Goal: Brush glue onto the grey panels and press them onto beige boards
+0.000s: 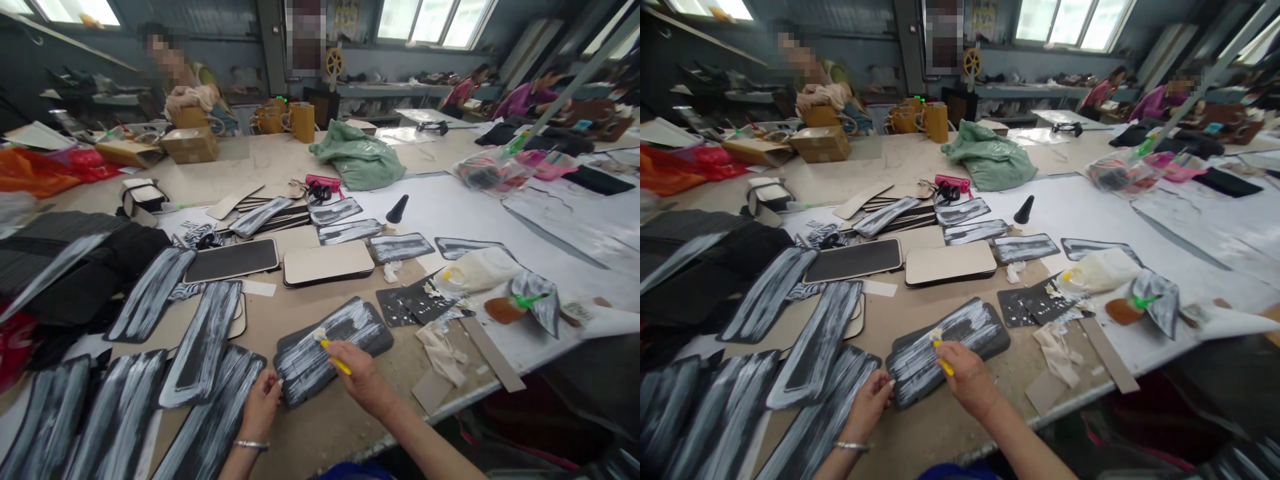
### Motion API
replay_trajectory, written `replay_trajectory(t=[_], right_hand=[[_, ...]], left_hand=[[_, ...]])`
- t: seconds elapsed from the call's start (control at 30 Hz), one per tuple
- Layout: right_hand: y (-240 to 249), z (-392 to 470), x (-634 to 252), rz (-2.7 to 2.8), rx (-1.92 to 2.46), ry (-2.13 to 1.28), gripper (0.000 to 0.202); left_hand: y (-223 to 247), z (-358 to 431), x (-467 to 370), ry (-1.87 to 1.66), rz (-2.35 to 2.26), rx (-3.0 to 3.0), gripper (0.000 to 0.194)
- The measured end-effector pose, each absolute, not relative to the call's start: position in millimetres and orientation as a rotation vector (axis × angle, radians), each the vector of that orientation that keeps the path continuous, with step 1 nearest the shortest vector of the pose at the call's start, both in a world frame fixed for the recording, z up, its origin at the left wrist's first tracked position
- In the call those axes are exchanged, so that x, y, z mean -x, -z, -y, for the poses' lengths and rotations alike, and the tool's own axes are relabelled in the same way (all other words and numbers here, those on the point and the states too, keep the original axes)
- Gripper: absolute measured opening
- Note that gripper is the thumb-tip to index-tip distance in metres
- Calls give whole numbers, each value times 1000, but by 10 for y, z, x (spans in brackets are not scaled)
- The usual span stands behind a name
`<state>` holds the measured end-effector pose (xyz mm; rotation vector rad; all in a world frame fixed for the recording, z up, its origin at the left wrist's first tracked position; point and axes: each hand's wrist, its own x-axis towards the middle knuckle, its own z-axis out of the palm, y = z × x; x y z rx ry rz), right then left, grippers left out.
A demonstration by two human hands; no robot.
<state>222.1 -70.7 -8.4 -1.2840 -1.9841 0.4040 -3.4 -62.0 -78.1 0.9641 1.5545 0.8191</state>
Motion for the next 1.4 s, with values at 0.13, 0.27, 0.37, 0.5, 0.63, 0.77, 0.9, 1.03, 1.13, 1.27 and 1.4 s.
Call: replay_trajectory(t=[0.13, 0.27, 0.37, 0.5, 0.63, 0.77, 0.9, 1.03, 1.13, 1.27, 1.4], right_hand=[[75, 831, -2499, 1882, 1418, -244, 28], [297, 921, -2799, 1825, 1622, -24, 26], [304, 1028, -2634, 1867, 1566, -120, 25], [147, 1067, -2210, 1679, 1480, -440, 21], [215, 958, -2090, 1292, 1540, -754, 25], [268, 851, -2286, 1193, 1650, -637, 33], [117, 768, -2174, 1209, 1632, -620, 30], [173, 659, -1729, 1072, 1462, -1012, 31], [305, 571, -1671, 1159, 1509, -963, 31], [257, 575, -2055, 1230, 1676, -601, 32], [114, 812, -2226, 1188, 1666, -726, 33]], left_hand=[[783, 633, 48, -831, -1553, -986, 23], [752, 638, 56, -818, -1550, -1063, 19], [710, 641, 55, -805, -1580, -1120, 16], [655, 639, 51, -813, -1556, -1094, 14], [634, 628, 49, -804, -1517, -1024, 14], [641, 619, 39, -810, -1496, -983, 13], [656, 609, 33, -827, -1480, -951, 11], [671, 604, 28, -838, -1478, -939, 11], [676, 609, 18, -854, -1478, -941, 10], [682, 618, 7, -875, -1489, -937, 11], [706, 618, 16, -866, -1497, -926, 11]])
